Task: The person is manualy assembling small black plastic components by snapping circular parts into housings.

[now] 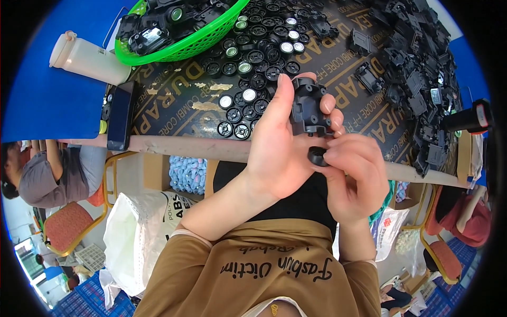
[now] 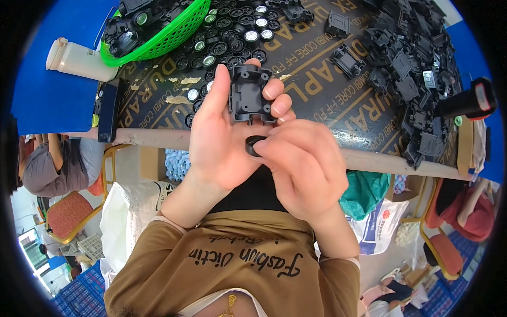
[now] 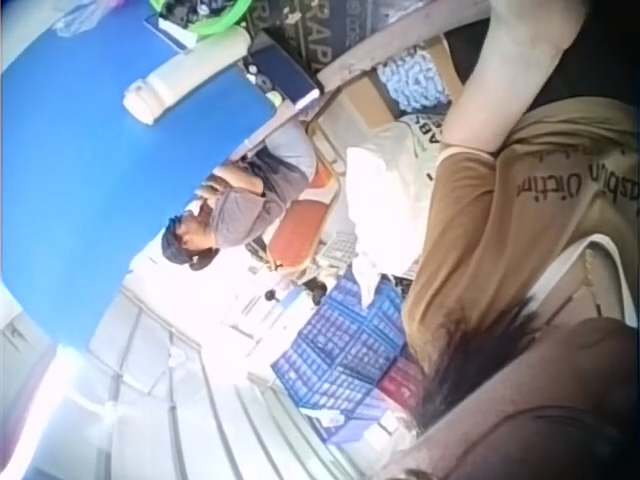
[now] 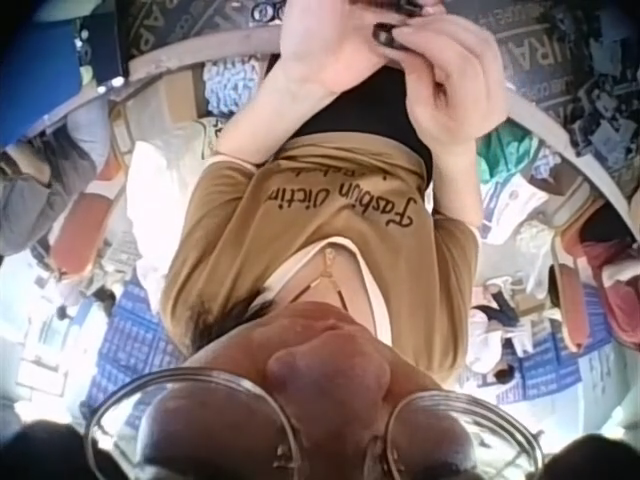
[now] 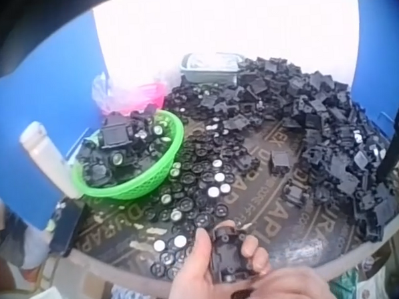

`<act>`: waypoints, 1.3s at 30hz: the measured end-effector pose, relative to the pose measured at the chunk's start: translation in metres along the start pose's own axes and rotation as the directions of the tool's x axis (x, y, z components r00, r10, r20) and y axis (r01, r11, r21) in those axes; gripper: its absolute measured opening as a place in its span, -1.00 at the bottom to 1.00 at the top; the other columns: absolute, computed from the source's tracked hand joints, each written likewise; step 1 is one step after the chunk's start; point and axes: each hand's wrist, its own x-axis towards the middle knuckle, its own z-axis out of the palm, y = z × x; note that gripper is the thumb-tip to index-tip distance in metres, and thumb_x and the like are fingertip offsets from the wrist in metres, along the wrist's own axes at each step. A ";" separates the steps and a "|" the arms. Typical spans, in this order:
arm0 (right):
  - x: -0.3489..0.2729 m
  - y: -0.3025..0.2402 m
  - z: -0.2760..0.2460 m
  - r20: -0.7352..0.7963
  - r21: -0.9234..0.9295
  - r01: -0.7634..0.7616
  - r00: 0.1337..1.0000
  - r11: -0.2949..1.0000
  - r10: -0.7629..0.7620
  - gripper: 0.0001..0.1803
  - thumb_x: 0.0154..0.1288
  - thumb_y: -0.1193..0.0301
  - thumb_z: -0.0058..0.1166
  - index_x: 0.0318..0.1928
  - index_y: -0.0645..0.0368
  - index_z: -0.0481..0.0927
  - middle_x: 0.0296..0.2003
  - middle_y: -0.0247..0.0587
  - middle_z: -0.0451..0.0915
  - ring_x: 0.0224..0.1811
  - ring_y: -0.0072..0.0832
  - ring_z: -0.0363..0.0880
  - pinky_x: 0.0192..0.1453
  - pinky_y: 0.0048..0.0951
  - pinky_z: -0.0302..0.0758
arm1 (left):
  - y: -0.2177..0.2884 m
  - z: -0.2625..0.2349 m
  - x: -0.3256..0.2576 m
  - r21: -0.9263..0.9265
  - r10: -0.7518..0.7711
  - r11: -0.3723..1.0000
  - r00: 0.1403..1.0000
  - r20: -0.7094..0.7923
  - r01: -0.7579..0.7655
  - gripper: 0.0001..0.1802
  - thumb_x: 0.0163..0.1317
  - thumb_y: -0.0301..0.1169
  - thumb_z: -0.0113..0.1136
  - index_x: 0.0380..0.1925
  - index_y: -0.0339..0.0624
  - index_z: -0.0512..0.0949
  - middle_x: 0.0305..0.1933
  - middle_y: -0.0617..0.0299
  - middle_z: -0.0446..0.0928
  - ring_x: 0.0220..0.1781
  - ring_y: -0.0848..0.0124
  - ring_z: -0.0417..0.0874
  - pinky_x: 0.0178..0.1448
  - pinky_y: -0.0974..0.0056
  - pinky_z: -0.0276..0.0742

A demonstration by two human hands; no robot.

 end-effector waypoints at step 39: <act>0.039 0.103 -0.049 0.272 -0.760 0.042 0.927 0.648 0.259 -0.51 0.02 0.56 0.10 0.04 0.23 0.36 -0.01 -0.03 0.41 0.10 -0.11 0.33 0.16 -0.23 0.31 | 0.169 0.048 0.018 0.569 0.455 -0.747 0.360 0.815 -0.344 -0.60 0.27 -0.35 -0.02 0.09 -0.21 0.33 -0.05 0.13 0.40 -0.05 0.40 0.41 0.06 0.36 0.30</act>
